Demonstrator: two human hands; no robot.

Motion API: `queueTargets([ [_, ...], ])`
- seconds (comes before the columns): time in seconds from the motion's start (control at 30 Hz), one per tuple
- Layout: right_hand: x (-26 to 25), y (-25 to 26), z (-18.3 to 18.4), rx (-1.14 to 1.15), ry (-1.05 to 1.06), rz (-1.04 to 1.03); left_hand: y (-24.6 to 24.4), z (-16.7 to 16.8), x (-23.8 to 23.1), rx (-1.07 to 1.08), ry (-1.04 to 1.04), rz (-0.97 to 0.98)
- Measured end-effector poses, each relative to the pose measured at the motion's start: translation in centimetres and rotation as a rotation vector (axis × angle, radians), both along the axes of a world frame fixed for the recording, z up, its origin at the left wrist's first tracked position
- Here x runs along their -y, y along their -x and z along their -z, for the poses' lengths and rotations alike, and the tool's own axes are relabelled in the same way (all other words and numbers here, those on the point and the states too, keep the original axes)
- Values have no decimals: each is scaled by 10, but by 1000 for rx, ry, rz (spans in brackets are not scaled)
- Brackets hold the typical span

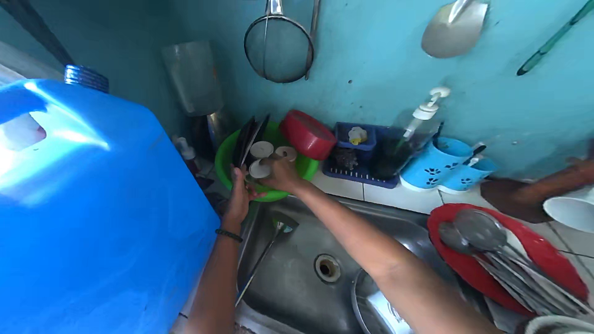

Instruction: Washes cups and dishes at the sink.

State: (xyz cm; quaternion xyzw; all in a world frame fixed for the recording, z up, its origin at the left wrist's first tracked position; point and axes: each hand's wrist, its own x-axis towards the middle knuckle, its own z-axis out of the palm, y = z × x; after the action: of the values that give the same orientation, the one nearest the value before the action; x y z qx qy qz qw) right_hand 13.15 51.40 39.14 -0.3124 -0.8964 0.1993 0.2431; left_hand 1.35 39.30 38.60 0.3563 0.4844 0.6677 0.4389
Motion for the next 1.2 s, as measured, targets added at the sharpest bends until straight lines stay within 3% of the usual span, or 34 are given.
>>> queueTargets([
  [0.13, 4, -15, -4, 47, -73, 18, -1, 0, -4, -117, 63, -1],
  [0.2, 9, -33, -9, -166, -297, 84, -1, -3, -3, -168, 82, 15],
  [0.27, 2, -51, -17, -336, -458, 278, -2, -7, -2, -173, 84, 18],
  [0.33, -16, -65, -22, -280, -387, 444, -3, -8, -2, -163, 91, 16],
  [0.43, -37, -73, -20, -55, -260, 454, -3, -7, -3, -154, 97, 11],
  [0.7, -34, -48, -42, -398, -244, 274, -5, -8, -1, -230, 93, 31],
  [0.93, -64, -55, -40, -343, -41, 249, -7, -11, -1, -392, 157, 92],
  [1.2, -67, -59, -43, -68, -18, 214, -11, -14, -1, -411, 226, 70],
])
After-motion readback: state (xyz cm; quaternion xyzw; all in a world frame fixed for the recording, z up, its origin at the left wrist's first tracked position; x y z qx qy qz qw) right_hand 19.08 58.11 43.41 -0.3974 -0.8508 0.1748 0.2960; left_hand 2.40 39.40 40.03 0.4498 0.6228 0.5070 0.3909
